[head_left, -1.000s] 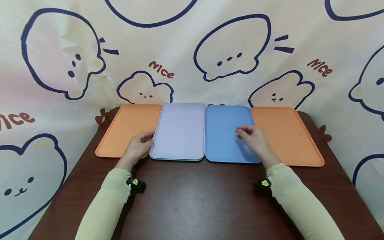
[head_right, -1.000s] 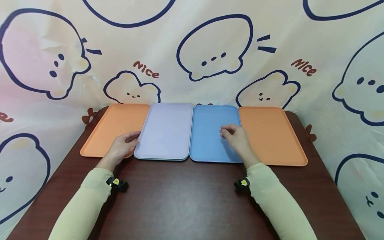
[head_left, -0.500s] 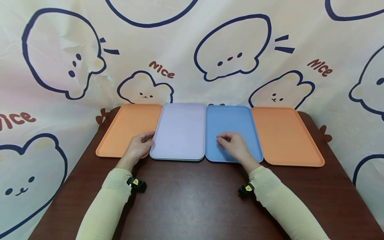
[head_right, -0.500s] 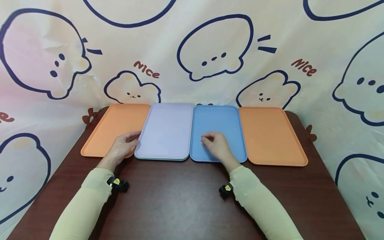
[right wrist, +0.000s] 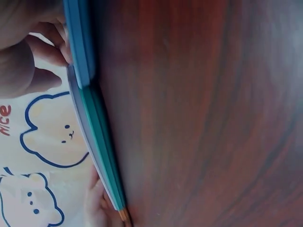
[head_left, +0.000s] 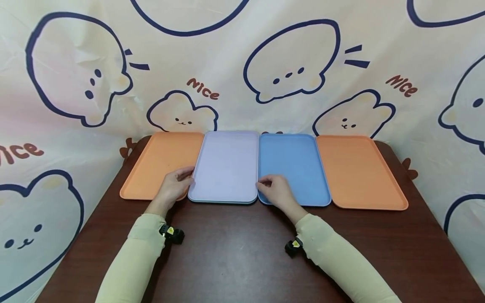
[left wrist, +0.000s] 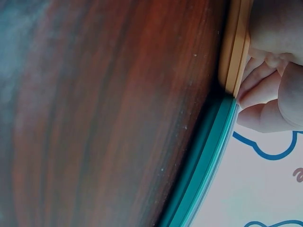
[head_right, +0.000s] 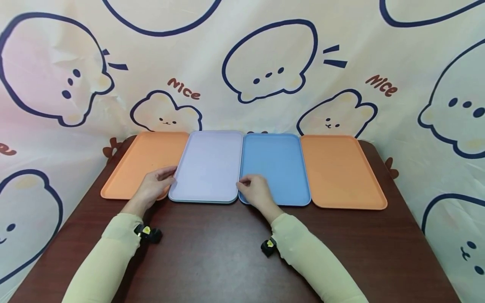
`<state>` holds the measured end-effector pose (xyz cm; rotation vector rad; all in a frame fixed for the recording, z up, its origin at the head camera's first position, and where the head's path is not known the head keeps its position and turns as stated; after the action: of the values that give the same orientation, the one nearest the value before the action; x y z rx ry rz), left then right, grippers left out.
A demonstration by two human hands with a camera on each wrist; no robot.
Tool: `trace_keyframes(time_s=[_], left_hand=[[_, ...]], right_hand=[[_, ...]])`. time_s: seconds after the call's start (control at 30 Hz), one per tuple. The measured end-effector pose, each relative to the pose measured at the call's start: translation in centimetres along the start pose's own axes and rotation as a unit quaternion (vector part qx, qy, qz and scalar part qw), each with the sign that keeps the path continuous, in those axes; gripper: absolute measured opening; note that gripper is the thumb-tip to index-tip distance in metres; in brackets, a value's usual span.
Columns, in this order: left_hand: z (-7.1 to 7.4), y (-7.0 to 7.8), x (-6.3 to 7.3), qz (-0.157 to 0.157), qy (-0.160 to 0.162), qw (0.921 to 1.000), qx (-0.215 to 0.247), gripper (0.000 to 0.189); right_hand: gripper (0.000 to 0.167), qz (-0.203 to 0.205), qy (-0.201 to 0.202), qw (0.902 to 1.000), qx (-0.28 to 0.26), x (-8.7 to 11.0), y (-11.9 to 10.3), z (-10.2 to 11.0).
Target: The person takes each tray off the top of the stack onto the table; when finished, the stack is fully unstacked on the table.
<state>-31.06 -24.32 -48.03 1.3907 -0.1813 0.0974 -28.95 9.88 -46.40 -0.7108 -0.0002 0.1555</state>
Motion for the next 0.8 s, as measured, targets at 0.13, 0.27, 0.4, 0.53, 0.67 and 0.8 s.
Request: trace_keyframes(time_s=[0.13, 0.27, 0.4, 0.53, 0.67, 0.8], left_hand=[[0.0, -0.1, 0.0, 0.0, -0.001, 1.0, 0.0, 0.055], [-0.1, 0.1, 0.0, -0.004, -0.002, 1.0, -0.001, 0.056], [-0.1, 0.2, 0.0, -0.006, -0.004, 1.0, 0.003, 0.056], [0.0, 0.2, 0.0, -0.003, -0.004, 1.0, 0.0, 0.056], [0.0, 0.2, 0.0, -0.004, -0.004, 1.0, 0.002, 0.055], [-0.1, 0.2, 0.0, -0.008, -0.01, 0.9998, 0.012, 0.056]], right_hand=[[0.019, -0.017, 0.009, 0.9998, 0.009, -0.3, -0.3, -0.5], [0.018, -0.032, 0.012, 0.9988, 0.034, -0.8, -0.6, -0.6], [0.015, -0.041, 0.015, 0.9971, 0.063, -1.2, -0.8, -0.7], [0.013, -0.051, 0.024, 0.9966, 0.06, -1.3, -0.8, -0.7], [0.012, -0.057, 0.03, 0.997, 0.043, -1.2, -0.8, -0.5], [0.012, -0.059, 0.037, 0.9973, 0.023, -1.1, -0.7, -0.1]])
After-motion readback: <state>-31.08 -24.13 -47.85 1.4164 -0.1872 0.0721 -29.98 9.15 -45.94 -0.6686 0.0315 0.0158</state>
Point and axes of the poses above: each hand's wrist, its own x-axis away from the middle knuckle, its own z-axis out of the back of the hand, y = z × x, the point moved 6 cm from there along -x, towards the middle knuckle, and after that the axes turned 11 degrees about x, right-handed, at the moved point
